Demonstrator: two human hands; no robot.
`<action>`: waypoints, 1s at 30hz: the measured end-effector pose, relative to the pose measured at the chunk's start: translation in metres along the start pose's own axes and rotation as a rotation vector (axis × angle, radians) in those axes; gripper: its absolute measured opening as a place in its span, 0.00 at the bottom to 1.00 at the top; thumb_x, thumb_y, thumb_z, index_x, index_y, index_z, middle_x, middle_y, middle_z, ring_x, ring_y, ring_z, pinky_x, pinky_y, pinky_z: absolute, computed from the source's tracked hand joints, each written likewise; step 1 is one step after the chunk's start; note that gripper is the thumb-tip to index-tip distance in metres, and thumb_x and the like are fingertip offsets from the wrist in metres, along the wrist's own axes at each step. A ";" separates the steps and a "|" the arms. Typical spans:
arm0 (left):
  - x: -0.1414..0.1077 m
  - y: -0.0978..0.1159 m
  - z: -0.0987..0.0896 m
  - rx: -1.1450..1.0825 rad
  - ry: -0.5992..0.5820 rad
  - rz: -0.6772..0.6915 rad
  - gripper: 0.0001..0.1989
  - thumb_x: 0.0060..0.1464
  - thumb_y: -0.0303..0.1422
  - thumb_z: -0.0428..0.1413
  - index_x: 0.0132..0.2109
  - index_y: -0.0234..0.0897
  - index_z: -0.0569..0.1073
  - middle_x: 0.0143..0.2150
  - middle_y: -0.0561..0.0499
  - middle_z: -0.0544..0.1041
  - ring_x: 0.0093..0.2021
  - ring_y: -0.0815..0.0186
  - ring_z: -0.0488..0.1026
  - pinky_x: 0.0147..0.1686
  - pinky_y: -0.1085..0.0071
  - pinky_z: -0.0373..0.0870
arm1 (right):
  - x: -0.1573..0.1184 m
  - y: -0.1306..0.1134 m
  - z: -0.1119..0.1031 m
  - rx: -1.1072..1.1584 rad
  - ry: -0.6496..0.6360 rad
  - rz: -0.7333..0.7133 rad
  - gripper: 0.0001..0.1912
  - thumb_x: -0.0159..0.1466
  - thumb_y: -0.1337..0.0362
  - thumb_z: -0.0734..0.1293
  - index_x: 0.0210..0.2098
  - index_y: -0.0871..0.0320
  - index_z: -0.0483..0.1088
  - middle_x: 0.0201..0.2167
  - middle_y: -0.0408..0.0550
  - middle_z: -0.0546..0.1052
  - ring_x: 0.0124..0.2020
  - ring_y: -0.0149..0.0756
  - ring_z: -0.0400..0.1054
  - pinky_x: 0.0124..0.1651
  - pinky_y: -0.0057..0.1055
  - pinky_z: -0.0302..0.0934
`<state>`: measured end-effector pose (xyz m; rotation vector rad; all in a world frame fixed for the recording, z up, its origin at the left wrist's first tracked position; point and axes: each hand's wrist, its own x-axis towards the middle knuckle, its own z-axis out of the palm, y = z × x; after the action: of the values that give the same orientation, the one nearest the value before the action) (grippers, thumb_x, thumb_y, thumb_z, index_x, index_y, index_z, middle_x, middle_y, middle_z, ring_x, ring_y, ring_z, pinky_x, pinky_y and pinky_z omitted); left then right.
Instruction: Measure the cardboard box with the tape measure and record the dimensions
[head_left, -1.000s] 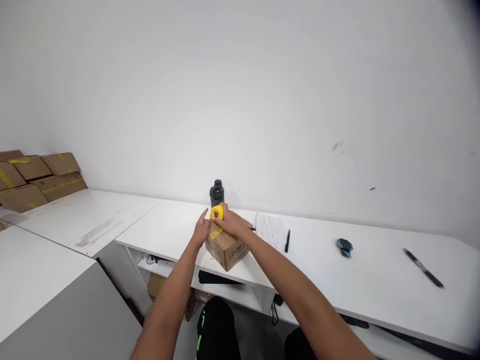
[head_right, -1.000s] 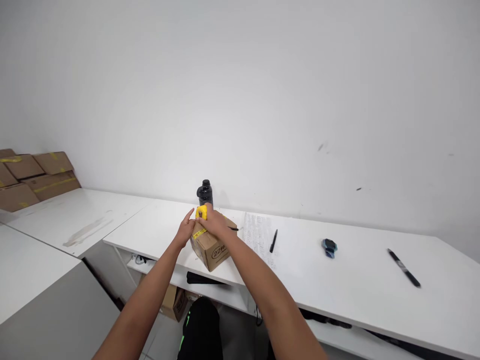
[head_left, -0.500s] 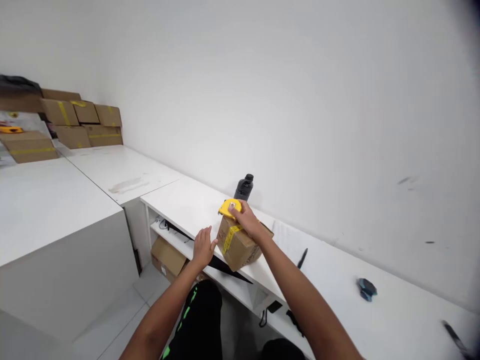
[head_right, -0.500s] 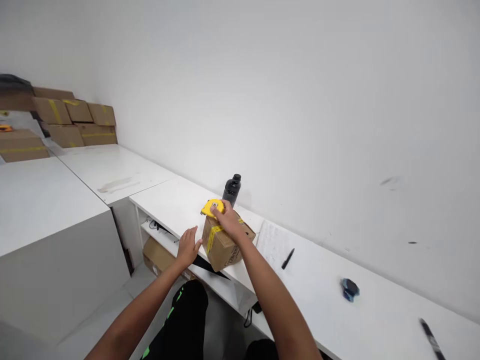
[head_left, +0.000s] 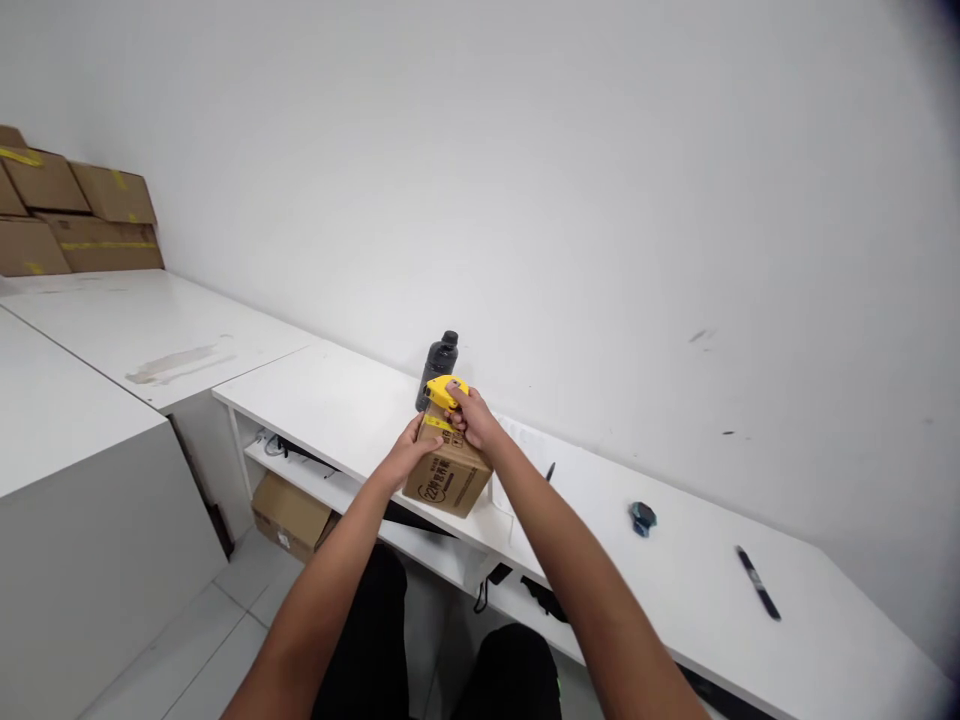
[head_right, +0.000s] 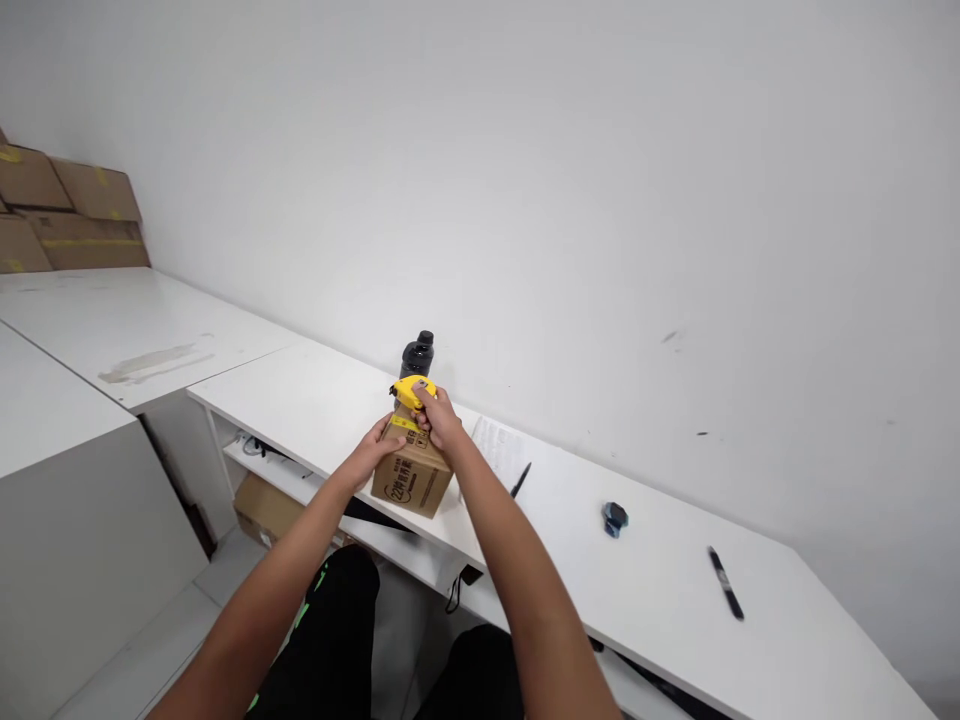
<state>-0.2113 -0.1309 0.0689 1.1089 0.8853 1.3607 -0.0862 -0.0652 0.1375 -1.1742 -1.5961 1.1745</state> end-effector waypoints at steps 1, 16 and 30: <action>0.004 0.005 -0.007 -0.001 -0.040 -0.016 0.37 0.49 0.38 0.60 0.65 0.40 0.58 0.56 0.43 0.73 0.52 0.55 0.73 0.49 0.63 0.69 | -0.002 -0.001 -0.005 0.026 0.015 0.008 0.27 0.63 0.44 0.59 0.52 0.56 0.59 0.27 0.43 0.71 0.20 0.30 0.61 0.22 0.25 0.58; 0.012 0.003 -0.007 0.048 0.022 0.063 0.33 0.48 0.39 0.59 0.61 0.39 0.64 0.50 0.46 0.76 0.44 0.59 0.75 0.43 0.65 0.70 | -0.027 0.005 -0.025 -0.502 0.029 -0.437 0.29 0.65 0.51 0.61 0.64 0.45 0.58 0.56 0.44 0.71 0.52 0.39 0.67 0.55 0.37 0.59; 0.018 0.001 0.000 0.093 0.188 0.139 0.27 0.47 0.36 0.58 0.56 0.35 0.72 0.54 0.46 0.76 0.52 0.56 0.72 0.53 0.63 0.64 | -0.085 0.013 -0.099 -0.849 0.099 -0.377 0.27 0.65 0.50 0.61 0.62 0.44 0.59 0.43 0.43 0.78 0.37 0.39 0.72 0.37 0.31 0.62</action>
<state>-0.2105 -0.1132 0.0724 1.1436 1.0324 1.5712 0.0308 -0.1248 0.1412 -1.3078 -2.1926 0.1616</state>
